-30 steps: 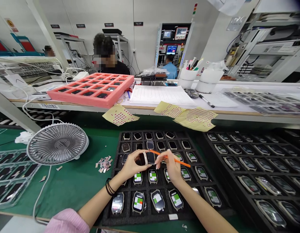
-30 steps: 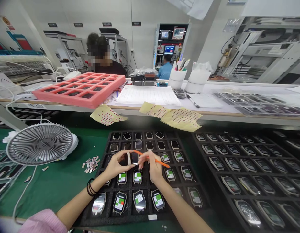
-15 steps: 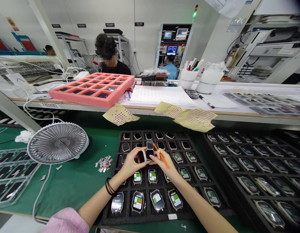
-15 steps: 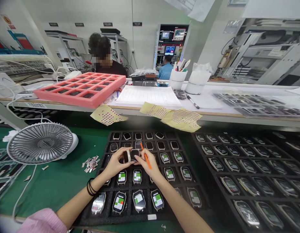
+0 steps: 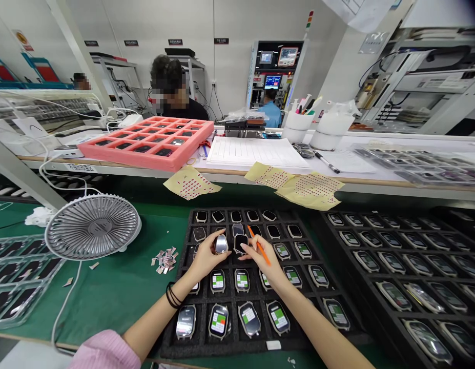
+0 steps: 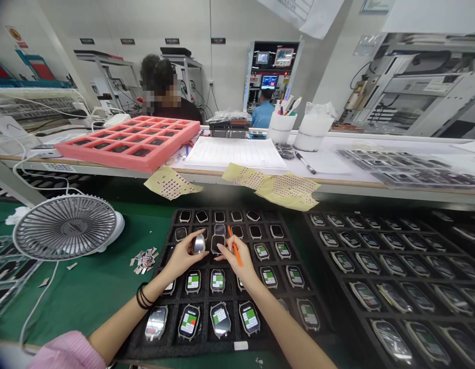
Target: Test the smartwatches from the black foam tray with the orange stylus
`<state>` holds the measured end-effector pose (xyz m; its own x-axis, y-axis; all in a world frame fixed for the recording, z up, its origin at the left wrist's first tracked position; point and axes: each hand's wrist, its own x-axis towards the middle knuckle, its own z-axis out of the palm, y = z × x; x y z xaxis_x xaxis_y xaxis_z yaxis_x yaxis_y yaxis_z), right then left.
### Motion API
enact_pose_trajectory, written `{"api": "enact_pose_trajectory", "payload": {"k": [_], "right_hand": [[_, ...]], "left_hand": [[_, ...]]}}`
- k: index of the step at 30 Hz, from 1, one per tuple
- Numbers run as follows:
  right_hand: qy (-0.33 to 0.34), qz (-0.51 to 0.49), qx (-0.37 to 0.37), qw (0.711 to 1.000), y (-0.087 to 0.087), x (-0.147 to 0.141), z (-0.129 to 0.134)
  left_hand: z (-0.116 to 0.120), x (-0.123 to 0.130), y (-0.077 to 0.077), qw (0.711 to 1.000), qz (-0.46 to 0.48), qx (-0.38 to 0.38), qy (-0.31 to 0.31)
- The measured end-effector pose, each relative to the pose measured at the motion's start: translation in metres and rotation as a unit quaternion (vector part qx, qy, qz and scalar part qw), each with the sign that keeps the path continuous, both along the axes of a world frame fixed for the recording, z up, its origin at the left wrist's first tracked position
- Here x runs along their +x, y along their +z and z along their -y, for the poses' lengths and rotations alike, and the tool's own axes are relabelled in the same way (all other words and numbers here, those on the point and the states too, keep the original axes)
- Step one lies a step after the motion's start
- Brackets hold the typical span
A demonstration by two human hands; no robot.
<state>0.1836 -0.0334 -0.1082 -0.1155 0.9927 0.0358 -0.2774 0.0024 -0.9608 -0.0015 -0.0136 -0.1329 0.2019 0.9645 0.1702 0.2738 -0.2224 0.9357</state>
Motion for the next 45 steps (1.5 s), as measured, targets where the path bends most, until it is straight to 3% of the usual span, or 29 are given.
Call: {"api": "enact_pose_trajectory", "payload": {"k": [7, 13, 17, 45], "right_hand": [[0.008, 0.011, -0.003, 1.0, -0.001, 0.001, -0.001], [0.01, 0.012, 0.001, 1.0, -0.002, 0.0, 0.0], [0.011, 0.012, 0.002, 1.0, -0.003, 0.001, 0.0], [0.021, 0.029, 0.009, 0.999, -0.003, 0.001, 0.001]], "left_hand": [[0.001, 0.001, -0.005, 0.998, -0.003, -0.011, -0.057], [0.002, 0.003, 0.002, 0.998, 0.029, -0.05, -0.027], [0.003, 0.002, 0.006, 0.997, 0.035, -0.053, -0.04], [0.001, 0.004, 0.003, 0.993, 0.05, -0.092, -0.059]]}}
